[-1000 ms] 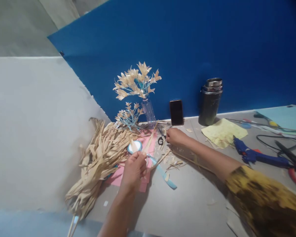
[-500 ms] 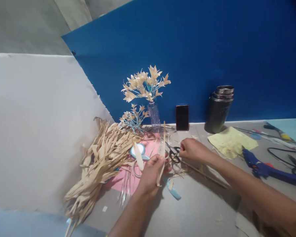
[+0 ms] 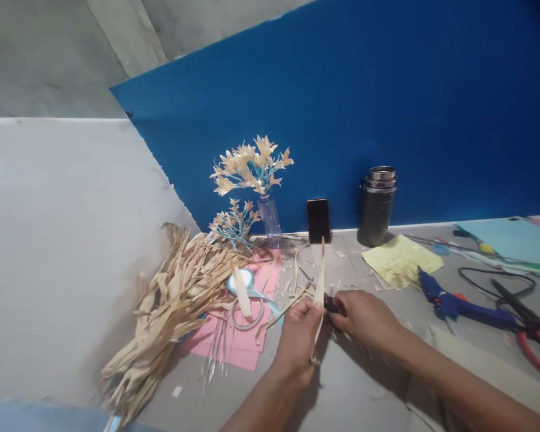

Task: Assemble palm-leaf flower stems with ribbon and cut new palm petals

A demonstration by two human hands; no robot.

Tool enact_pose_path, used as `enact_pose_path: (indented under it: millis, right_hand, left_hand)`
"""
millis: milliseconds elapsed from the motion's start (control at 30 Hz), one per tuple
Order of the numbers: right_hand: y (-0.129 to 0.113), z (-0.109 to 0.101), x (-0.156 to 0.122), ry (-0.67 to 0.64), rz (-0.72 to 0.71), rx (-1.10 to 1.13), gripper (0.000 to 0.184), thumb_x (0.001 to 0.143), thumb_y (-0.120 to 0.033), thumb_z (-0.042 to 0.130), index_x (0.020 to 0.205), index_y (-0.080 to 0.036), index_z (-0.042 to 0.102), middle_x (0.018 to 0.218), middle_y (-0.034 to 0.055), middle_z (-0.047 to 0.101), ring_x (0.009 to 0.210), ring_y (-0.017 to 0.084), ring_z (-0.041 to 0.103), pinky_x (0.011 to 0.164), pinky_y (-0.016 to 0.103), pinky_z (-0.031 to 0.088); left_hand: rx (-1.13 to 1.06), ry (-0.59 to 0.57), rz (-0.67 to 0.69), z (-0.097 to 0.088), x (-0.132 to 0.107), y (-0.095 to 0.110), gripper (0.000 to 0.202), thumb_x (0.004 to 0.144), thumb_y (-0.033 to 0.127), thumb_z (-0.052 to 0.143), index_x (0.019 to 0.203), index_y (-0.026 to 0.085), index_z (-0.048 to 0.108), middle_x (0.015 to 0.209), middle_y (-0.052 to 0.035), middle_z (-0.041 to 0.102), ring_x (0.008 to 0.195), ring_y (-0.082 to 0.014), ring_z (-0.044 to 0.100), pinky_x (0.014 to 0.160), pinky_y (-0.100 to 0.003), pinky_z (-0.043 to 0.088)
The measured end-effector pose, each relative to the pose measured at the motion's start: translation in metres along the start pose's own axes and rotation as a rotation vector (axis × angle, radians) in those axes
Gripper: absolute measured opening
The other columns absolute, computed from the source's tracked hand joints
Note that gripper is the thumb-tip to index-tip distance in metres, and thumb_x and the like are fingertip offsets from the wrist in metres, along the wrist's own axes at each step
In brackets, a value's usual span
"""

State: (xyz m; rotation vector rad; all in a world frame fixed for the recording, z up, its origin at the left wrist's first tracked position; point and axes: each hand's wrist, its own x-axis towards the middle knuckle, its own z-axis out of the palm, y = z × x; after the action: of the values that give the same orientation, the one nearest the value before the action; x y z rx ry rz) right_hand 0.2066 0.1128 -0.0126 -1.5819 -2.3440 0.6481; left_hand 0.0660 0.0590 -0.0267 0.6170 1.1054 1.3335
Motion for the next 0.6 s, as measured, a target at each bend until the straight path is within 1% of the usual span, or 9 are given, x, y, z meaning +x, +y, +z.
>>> enact_pose_path:
  millis: [33,67,133,200,267,333,433,533,600]
  right_hand:
    - [0.009,-0.002,0.002,-0.021,-0.005,0.024,0.01,0.075,-0.021,0.06,0.065,-0.018,0.06,0.07,0.0067,0.068,0.066,0.019,0.058,0.056,0.028,0.026]
    - [0.018,-0.005,0.004,-0.042,-0.009,0.048,0.01,0.074,-0.018,0.058,0.064,-0.018,0.058,0.067,0.0043,0.065,0.064,0.017,0.056,0.055,0.027,0.027]
    - [0.036,-0.011,0.004,-0.083,-0.011,0.105,0.011,0.077,-0.018,0.053,0.066,-0.018,0.057,0.061,0.0001,0.058,0.059,0.014,0.052,0.053,0.024,0.029]
    - [0.048,-0.015,0.0,-0.147,-0.007,0.261,0.007,0.076,-0.021,0.054,0.07,-0.018,0.056,0.061,-0.0028,0.054,0.058,0.012,0.047,0.053,0.023,0.03]
    - [0.052,-0.017,-0.004,-0.224,0.012,0.422,0.007,0.073,-0.025,0.059,0.073,-0.019,0.055,0.062,-0.005,0.049,0.057,0.011,0.043,0.053,0.022,0.031]
    - [0.048,-0.02,-0.008,-0.297,0.02,0.507,0.012,0.068,-0.025,0.064,0.073,-0.019,0.054,0.06,-0.007,0.045,0.056,0.01,0.038,0.052,0.021,0.029]
    - [0.036,-0.022,-0.011,-0.382,-0.006,0.558,0.014,0.065,-0.023,0.066,0.073,-0.019,0.055,0.06,-0.008,0.041,0.057,0.009,0.034,0.052,0.021,0.027]
    - [0.03,-0.022,-0.011,-0.387,0.015,0.612,0.013,0.065,-0.024,0.067,0.073,-0.018,0.057,0.06,-0.0071,0.045,0.057,0.009,0.036,0.052,0.021,0.026]
    - [0.031,-0.019,-0.012,-0.376,0.035,0.65,0.013,0.066,-0.025,0.067,0.072,-0.017,0.058,0.06,-0.006,0.049,0.057,0.01,0.038,0.052,0.021,0.027]
  left_hand:
    - [0.069,0.032,0.016,-0.004,0.0,0.004,0.033,0.066,0.039,0.079,0.067,0.015,0.057,0.064,-0.0011,0.061,0.056,-0.0092,0.052,0.056,-0.021,0.041]
    - [0.143,0.062,0.036,-0.009,-0.001,0.009,0.03,0.068,0.039,0.077,0.068,0.015,0.058,0.063,-0.0015,0.062,0.054,-0.0091,0.052,0.054,-0.021,0.04]
    - [0.244,0.095,0.054,-0.02,-0.001,0.021,0.028,0.071,0.041,0.071,0.069,0.015,0.059,0.058,-0.0007,0.06,0.048,-0.0086,0.048,0.047,-0.02,0.035]
    - [0.319,0.112,0.071,-0.031,-0.002,0.034,0.028,0.072,0.041,0.069,0.065,0.016,0.058,0.046,0.0042,0.048,0.039,-0.0058,0.035,0.041,-0.019,0.024]
    - [0.382,0.13,0.09,-0.041,-0.002,0.043,0.025,0.07,0.038,0.068,0.062,0.016,0.058,0.04,0.0078,0.039,0.036,-0.0039,0.025,0.039,-0.019,0.016]
    - [0.455,0.127,0.091,-0.047,-0.002,0.047,0.022,0.069,0.035,0.066,0.06,0.016,0.058,0.04,0.0082,0.037,0.036,-0.0038,0.023,0.039,-0.019,0.014]
    - [0.548,0.066,0.062,-0.052,-0.003,0.047,0.02,0.069,0.032,0.064,0.058,0.016,0.06,0.044,0.0039,0.048,0.038,-0.0043,0.028,0.039,-0.02,0.017]
    - [0.571,-0.026,0.011,-0.054,-0.004,0.048,0.021,0.068,0.031,0.064,0.055,0.016,0.058,0.057,-0.0036,0.065,0.039,-0.0045,0.029,0.039,-0.021,0.018]
    - [0.581,-0.061,0.003,-0.054,-0.005,0.05,0.022,0.068,0.031,0.064,0.054,0.016,0.057,0.061,-0.0066,0.069,0.04,-0.0051,0.031,0.039,-0.021,0.019]
